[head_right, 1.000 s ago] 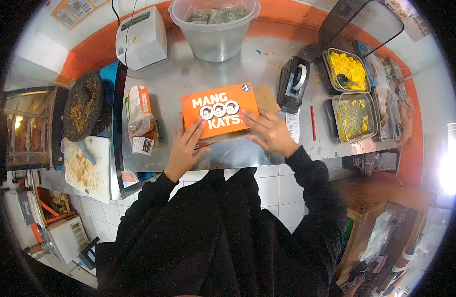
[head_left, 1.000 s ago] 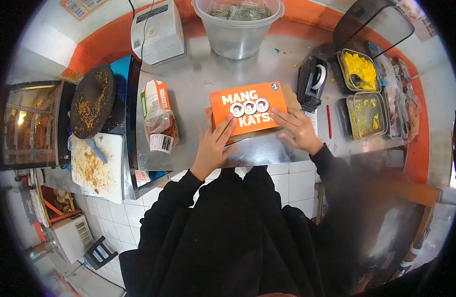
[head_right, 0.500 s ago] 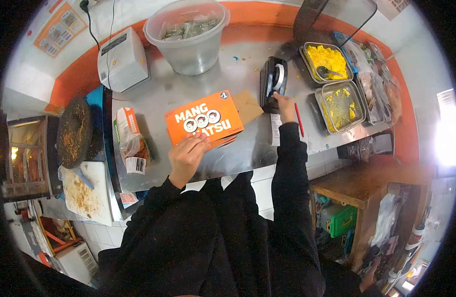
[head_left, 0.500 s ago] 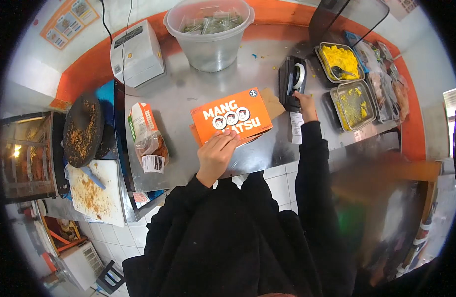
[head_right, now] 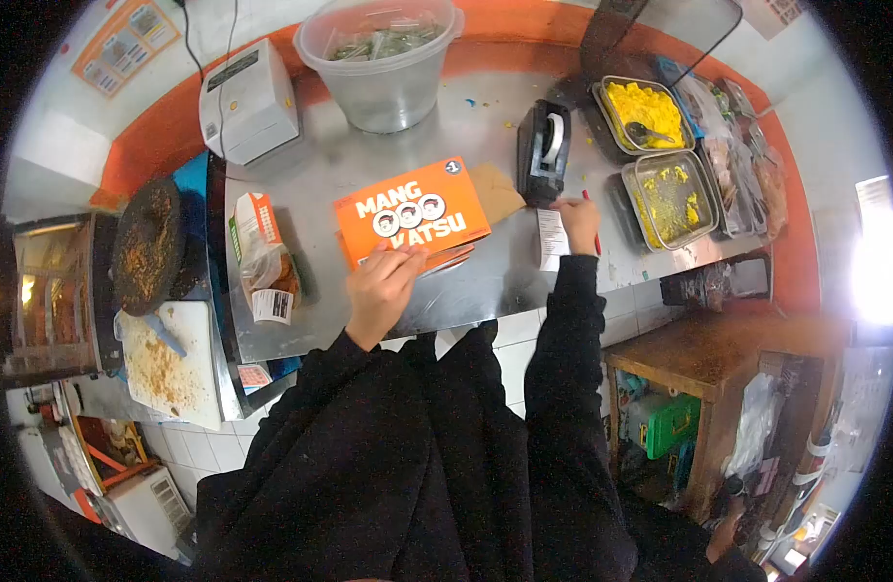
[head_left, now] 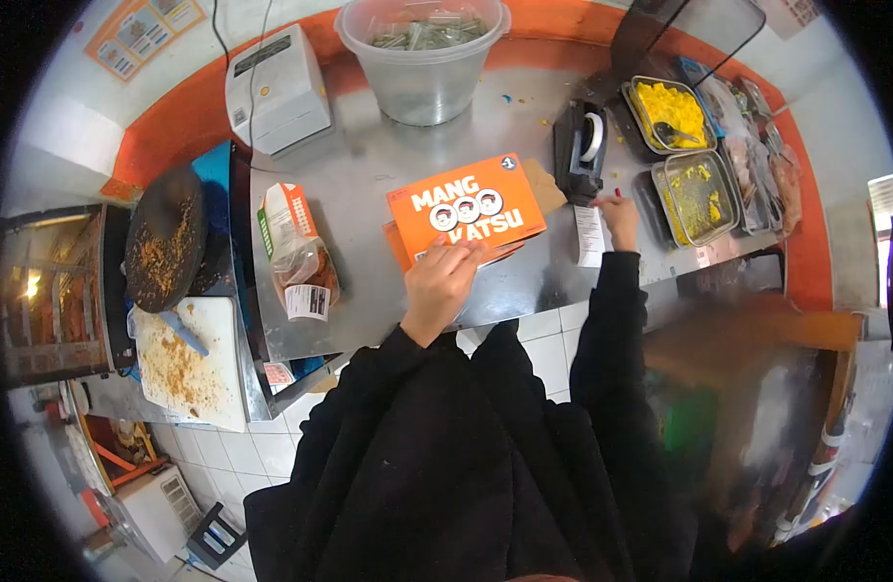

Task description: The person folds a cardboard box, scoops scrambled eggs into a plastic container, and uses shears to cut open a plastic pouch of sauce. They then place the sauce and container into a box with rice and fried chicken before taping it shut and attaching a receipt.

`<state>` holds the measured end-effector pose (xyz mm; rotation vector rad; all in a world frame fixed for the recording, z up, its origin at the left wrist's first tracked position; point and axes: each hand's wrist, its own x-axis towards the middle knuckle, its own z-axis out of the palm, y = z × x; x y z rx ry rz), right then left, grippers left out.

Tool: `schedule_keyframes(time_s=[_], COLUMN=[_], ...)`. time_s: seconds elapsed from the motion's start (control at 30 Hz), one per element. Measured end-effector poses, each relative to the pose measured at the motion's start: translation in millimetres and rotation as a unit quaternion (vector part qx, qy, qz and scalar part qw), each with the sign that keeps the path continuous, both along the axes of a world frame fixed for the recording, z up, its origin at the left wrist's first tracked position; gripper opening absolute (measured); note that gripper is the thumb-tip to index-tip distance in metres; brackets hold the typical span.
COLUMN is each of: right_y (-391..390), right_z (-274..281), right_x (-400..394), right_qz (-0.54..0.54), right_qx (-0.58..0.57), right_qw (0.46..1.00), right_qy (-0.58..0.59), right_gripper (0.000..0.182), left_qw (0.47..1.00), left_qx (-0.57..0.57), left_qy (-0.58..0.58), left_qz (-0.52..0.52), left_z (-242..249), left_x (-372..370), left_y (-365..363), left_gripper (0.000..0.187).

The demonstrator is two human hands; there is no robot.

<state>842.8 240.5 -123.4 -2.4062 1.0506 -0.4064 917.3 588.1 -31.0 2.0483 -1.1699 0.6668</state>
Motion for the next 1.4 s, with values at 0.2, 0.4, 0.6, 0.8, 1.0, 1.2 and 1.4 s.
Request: schedule_keyframes(time_s=[0.2,0.4,0.6,0.8,1.0,1.2,1.4], right_y=[-25,-50,-35,43,210,231,195], right_z=[-39,-34,-36,42,116,83,75], right_x=[13,21,11,-13,-12,11,-4], right_qz=[-0.058,-0.120,-0.102,0.043,0.119,0.103,0.152], right_qx=[0.122,0.028,0.019,0.159,0.378,0.316,0.009], right_qw=[0.990,0.984,0.959,0.982,0.883,0.889,0.981], right_qy=[0.029,0.132,0.265,-0.092,-0.252,-0.313,-0.123], right_gripper=[0.021,0.020,0.026,0.028,0.020,0.047,0.068], left_qw=[0.999,0.998,0.998,0.998,0.997,0.997,0.995], left_qx=[-0.028,-0.054,-0.044,-0.045,-0.059,-0.040,0.033], left_qy=[-0.012,-0.023,-0.032,-0.020,-0.023,-0.010,0.036], left_qz=[0.012,0.020,0.008,0.032,0.037,0.072,0.085], left_z=[-3,-3,-3,-9,-11,-12,7], left_x=[-1,-1,-2,-1,-5,-10,-13], left_y=[0,-3,2,-1,0,-3,-19], left_gripper=[0.015,0.016,0.016,0.015,0.015,0.029,0.026])
